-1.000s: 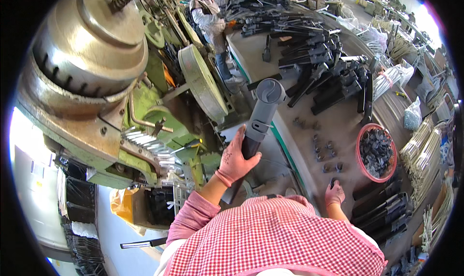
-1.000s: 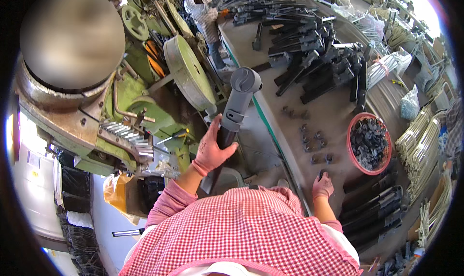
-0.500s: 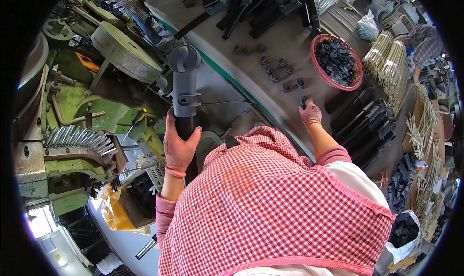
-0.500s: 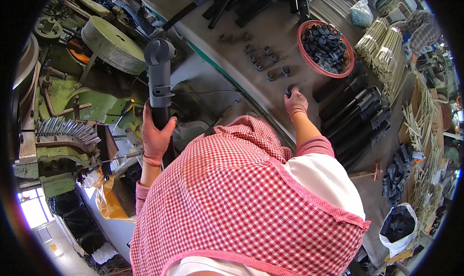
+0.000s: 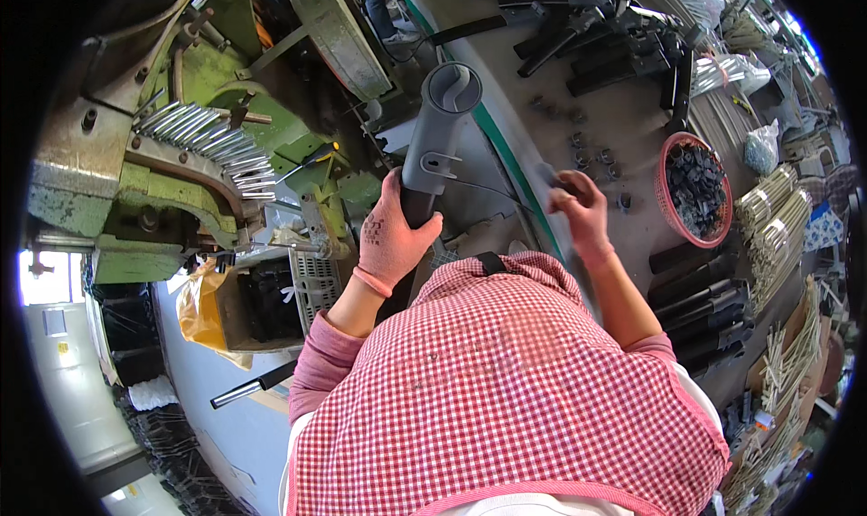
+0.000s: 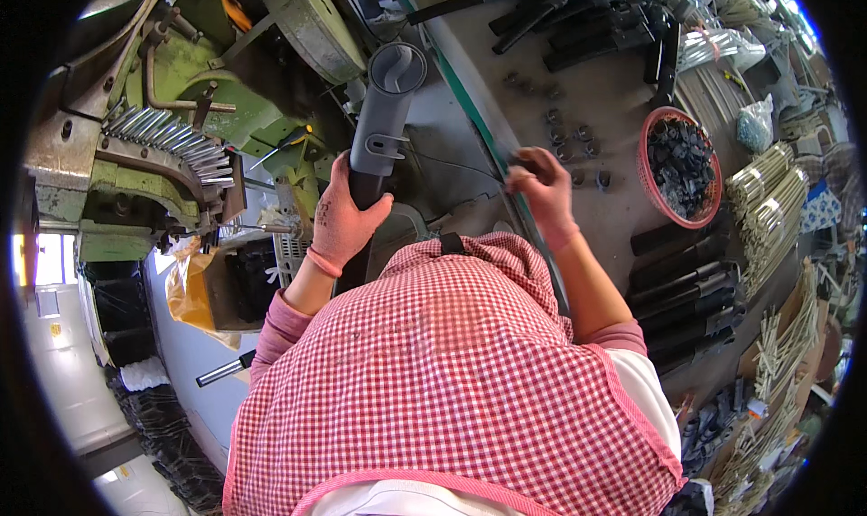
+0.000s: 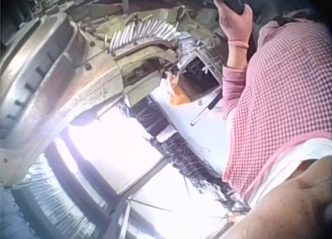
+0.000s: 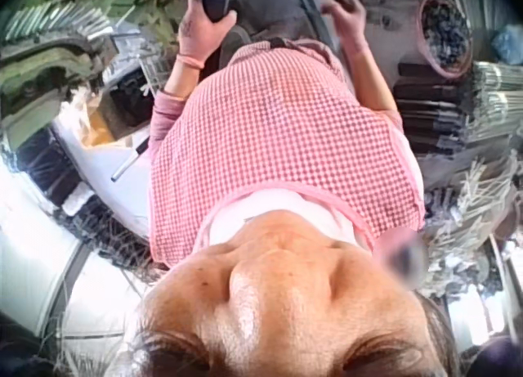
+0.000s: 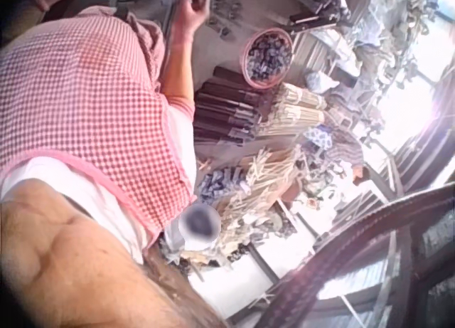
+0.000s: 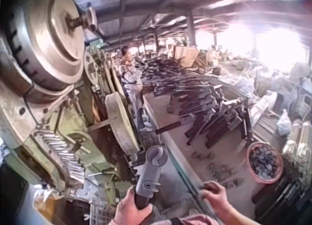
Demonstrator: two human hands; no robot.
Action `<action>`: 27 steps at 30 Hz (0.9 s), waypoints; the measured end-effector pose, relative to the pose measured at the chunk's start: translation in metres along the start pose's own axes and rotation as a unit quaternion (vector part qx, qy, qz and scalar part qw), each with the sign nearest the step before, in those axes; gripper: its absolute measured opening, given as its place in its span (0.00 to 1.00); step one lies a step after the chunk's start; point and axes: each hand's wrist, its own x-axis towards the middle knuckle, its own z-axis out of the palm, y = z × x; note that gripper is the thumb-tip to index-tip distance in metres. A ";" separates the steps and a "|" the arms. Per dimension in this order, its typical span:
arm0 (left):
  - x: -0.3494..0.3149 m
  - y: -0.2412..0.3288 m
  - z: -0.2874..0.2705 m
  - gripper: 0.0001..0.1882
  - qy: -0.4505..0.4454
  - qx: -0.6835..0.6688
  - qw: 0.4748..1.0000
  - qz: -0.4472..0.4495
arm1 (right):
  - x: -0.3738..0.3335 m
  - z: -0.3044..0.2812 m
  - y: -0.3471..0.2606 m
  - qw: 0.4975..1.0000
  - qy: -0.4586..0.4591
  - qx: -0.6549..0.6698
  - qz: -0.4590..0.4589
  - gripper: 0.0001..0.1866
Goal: The person assembles black plastic handles by inserting small metal pieces into them and placing the finished units on a table. The person also writes on a paper note and handles various small parts from a basket.
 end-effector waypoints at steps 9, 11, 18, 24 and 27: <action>-0.024 -0.012 -0.019 0.39 0.024 -0.024 0.998 -0.052 | 0.024 0.145 -0.039 0.971 -0.226 0.030 0.067 0.13; -0.033 -0.016 -0.025 0.38 0.040 -0.029 0.998 -0.040 | 0.026 0.157 -0.040 0.968 -0.218 0.074 0.096 0.12; -0.067 -0.037 -0.042 0.36 0.042 -0.037 0.989 -0.135 | 0.027 0.209 -0.028 0.915 -0.215 0.069 0.335 0.08; -0.093 -0.066 -0.081 0.36 0.133 0.004 0.969 -0.209 | 0.038 0.289 0.009 0.864 -0.326 0.139 0.359 0.07; -0.102 -0.080 -0.106 0.38 0.155 0.074 0.955 -0.242 | 0.041 0.330 0.034 0.843 -0.360 0.171 0.361 0.07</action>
